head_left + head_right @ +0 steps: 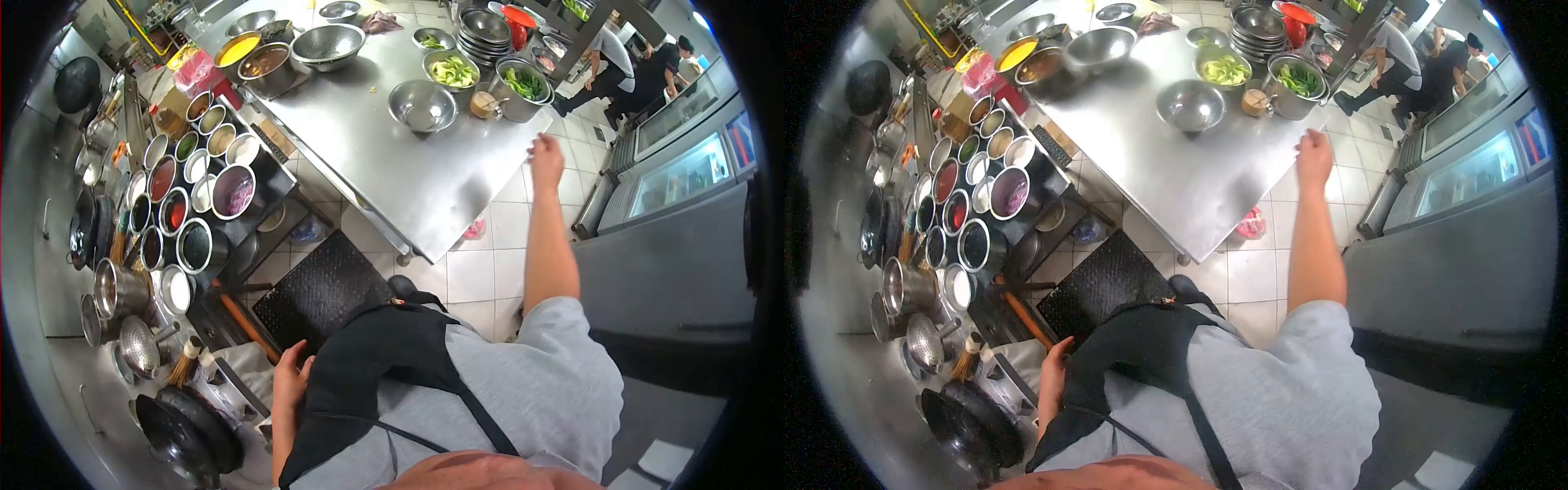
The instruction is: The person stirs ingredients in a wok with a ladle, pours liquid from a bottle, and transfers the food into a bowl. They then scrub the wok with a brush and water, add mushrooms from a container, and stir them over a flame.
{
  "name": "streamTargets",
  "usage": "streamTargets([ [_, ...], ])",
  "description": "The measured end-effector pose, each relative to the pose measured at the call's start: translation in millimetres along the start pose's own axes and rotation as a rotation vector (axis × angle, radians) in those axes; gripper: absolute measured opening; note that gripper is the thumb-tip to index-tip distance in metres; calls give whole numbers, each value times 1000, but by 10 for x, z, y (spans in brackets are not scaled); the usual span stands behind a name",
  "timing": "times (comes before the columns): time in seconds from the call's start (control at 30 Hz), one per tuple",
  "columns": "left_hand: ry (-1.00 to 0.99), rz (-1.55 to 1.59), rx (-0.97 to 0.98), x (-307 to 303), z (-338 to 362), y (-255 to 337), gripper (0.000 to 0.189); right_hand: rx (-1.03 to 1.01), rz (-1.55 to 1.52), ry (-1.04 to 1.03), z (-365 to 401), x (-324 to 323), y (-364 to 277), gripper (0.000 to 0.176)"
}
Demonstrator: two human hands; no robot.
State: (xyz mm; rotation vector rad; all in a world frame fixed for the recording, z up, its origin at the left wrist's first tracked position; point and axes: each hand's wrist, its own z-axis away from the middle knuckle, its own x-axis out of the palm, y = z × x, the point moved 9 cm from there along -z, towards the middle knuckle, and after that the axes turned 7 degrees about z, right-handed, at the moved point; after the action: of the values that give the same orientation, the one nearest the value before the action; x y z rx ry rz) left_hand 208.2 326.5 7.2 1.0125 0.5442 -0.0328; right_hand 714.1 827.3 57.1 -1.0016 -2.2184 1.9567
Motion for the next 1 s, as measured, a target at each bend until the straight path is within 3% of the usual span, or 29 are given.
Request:
streamTargets([
  [0.1,32,81,34,339,-301,-224,41,-43,336,49,-1230,-163,290,35],
  [0.2,-22,-43,-14,552,-397,345,41,-60,596,30,-1985,-17,272,39],
  [0.33,-15,-80,5,696,-508,462,41,72,889,-164,-2360,337,317,48],
  [0.47,-38,-246,37,832,-538,643,42,166,1026,-257,-2474,582,243,41],
  [0.57,-46,-205,4,916,-571,672,41,258,1028,-249,-2620,546,369,40],
  [0.7,-45,-125,-42,969,-621,389,41,234,1006,-269,-2914,548,766,39],
  [0.77,-45,-97,-55,1021,-656,311,41,334,701,-271,-2733,502,764,38],
  [0.8,-45,-72,-70,1031,-646,283,41,341,705,-272,-2681,481,710,38],
  [0.9,-97,-206,-13,1056,-701,488,40,23,717,-215,-2720,446,414,35],
  [0.93,-105,-210,-11,1059,-725,469,40,31,720,-211,-2699,390,434,35],
  [1.0,-101,-162,-31,1049,-787,386,40,226,259,-158,-2581,215,516,36],
])
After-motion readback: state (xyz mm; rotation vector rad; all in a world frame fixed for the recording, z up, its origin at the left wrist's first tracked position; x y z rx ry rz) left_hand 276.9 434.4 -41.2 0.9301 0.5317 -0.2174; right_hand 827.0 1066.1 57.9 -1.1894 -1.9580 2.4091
